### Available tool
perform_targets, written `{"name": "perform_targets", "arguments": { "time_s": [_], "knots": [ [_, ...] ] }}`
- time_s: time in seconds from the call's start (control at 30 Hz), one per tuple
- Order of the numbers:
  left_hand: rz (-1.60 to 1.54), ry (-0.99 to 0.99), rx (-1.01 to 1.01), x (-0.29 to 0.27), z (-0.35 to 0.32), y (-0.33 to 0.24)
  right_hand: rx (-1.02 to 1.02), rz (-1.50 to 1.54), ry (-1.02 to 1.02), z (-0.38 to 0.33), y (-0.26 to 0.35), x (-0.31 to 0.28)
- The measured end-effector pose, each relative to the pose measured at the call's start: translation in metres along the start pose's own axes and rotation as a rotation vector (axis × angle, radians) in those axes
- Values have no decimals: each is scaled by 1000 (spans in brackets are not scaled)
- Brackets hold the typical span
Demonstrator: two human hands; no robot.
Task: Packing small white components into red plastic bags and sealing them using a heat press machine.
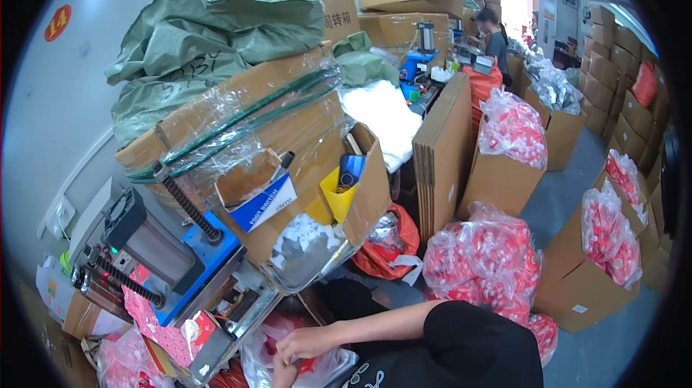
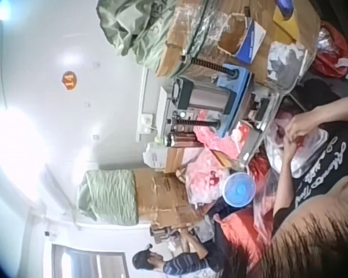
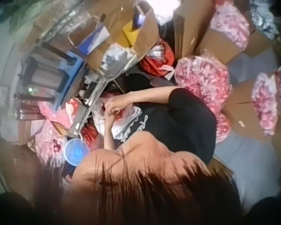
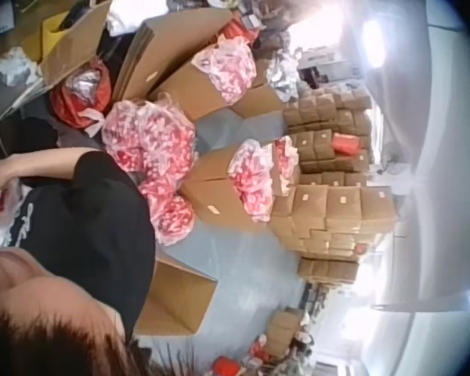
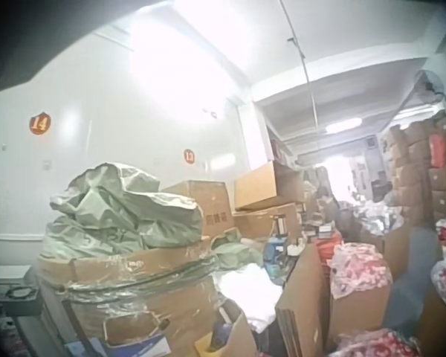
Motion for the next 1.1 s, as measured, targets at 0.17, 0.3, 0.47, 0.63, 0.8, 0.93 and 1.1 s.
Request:
{"name": "perform_targets", "arguments": {
  "time_s": [0.17,0.3,0.47,0.63,0.8,0.93,1.1],
  "knots": [
    [-439,37,-64,11,-1,-33,-48,213,-19,0,-14,0],
    [-577,138,-137,7,-4,16,213,396,-174,-3,-53,-8],
    [-882,-21,-154,6,0,2,339,353,-230,-12,-87,8],
    [-951,-238,-242,-12,-8,8,430,910,-114,-21,-102,56],
    [-745,-125,-313,-10,-18,33,288,468,-249,-12,-120,45],
    [-683,-88,-433,-5,-18,-19,317,519,-175,-17,-106,24],
    [-717,-176,-242,-8,-15,-3,363,147,-258,-12,-91,27]
  ]
}}
Point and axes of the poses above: each hand's wrist, its own z-axis towards the middle knuckle, its own x-axis out of the palm, y = z × x, the point moved 9 cm from there along z, towards the middle knuckle, and after that the axes turned 11 degrees about y, right-handed, at the moved point
